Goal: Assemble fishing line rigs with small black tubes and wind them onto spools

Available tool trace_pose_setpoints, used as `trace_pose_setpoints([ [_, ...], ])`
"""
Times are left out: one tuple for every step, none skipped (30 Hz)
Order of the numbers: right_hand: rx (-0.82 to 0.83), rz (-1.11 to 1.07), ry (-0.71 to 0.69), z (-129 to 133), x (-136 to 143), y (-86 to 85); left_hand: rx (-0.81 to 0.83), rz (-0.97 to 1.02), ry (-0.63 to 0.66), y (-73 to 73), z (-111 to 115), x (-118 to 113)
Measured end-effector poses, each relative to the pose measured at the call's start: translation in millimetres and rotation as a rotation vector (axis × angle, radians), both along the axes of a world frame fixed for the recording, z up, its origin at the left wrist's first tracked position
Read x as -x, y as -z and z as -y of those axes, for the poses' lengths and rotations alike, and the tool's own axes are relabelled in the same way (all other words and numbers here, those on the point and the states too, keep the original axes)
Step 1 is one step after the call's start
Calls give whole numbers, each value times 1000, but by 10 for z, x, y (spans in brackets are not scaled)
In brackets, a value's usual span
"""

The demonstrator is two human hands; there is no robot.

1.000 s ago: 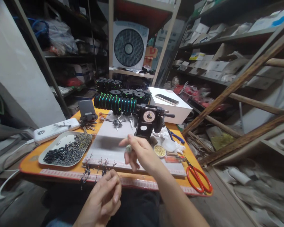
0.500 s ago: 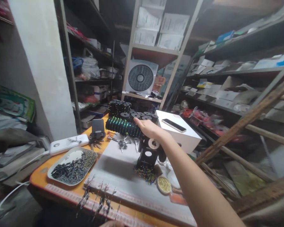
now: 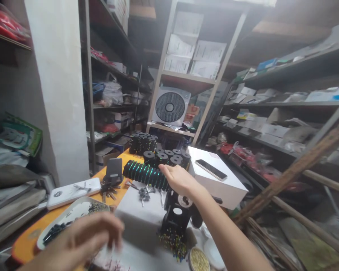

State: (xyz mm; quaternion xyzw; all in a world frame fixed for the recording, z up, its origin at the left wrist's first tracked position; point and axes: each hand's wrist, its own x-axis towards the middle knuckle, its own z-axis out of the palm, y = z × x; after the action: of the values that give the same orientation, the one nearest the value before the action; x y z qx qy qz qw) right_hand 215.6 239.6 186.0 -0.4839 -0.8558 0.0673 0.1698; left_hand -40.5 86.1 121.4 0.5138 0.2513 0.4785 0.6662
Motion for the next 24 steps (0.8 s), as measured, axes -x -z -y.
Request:
trace_pose_setpoints([
  [-10, 2, -1, 27, 8, -8, -259, -257, -192, -130, -221, 20],
  [-26, 1, 0, 59, 23, -11, -534, -506, -362, -254, -448, 21],
  [-49, -4, 3, 95, 45, -8, -793, -717, -483, -368, -670, 0],
  [-77, -12, 8, 134, 73, 2, -871, -777, -500, -464, -876, -38],
  [-108, -22, 14, 172, 105, 17, -911, -819, -480, -540, -1060, -89],
  [-136, -29, 20, 206, 138, 35, -945, -869, -448, -596, -1216, -148],
  [-158, -32, 26, 231, 169, 54, -968, -927, -405, -634, -1344, -208],
  [-171, -32, 32, 245, 194, 68, -976, -989, -360, -657, -1447, -262],
  [-170, -30, 35, 245, 212, 77, -969, -1051, -324, -671, -1529, -307],
  [-156, -26, 35, 229, 220, 77, -950, -1112, -288, -681, -1595, -342],
  [-128, -21, 31, 196, 218, 68, -924, -1170, -255, -691, -1651, -365],
  [-88, -16, 25, 149, 207, 52, -893, -1221, -223, -705, -1702, -380],
  [-37, -11, 19, 88, 188, 32, -862, -1265, -191, -723, -1749, -389],
  [20, -5, 15, 16, 164, 9, -834, -1302, -162, -747, -1796, -396],
  [78, 0, 12, -62, 137, -14, -811, -1333, -136, -775, -1842, -404],
  [133, 4, 11, -143, 111, -35, -793, -1358, -116, -805, -1886, -414],
  [183, 8, 7, -222, 88, -52, -779, -1379, -100, -834, -1927, -427],
  [222, 13, 2, -294, 71, -67, -767, -1397, -86, -862, -1964, -443],
  [248, 17, -5, -355, 60, -79, -756, -1414, -72, -887, -1996, -459],
  [259, 21, -11, -398, 57, -91, -744, -1430, -56, -907, -2022, -475],
  [255, 23, -12, -420, 61, -103, -730, -1447, -40, -924, -2044, -489],
  [233, 23, -9, -417, 74, -116, -715, -1466, -24, -936, -2063, -501],
  [197, 20, 0, -390, 95, -130, -699, -1485, -9, -945, -2080, -510],
  [149, 17, 14, -339, 124, -144, -683, -1504, 5, -952, -2096, -518],
])
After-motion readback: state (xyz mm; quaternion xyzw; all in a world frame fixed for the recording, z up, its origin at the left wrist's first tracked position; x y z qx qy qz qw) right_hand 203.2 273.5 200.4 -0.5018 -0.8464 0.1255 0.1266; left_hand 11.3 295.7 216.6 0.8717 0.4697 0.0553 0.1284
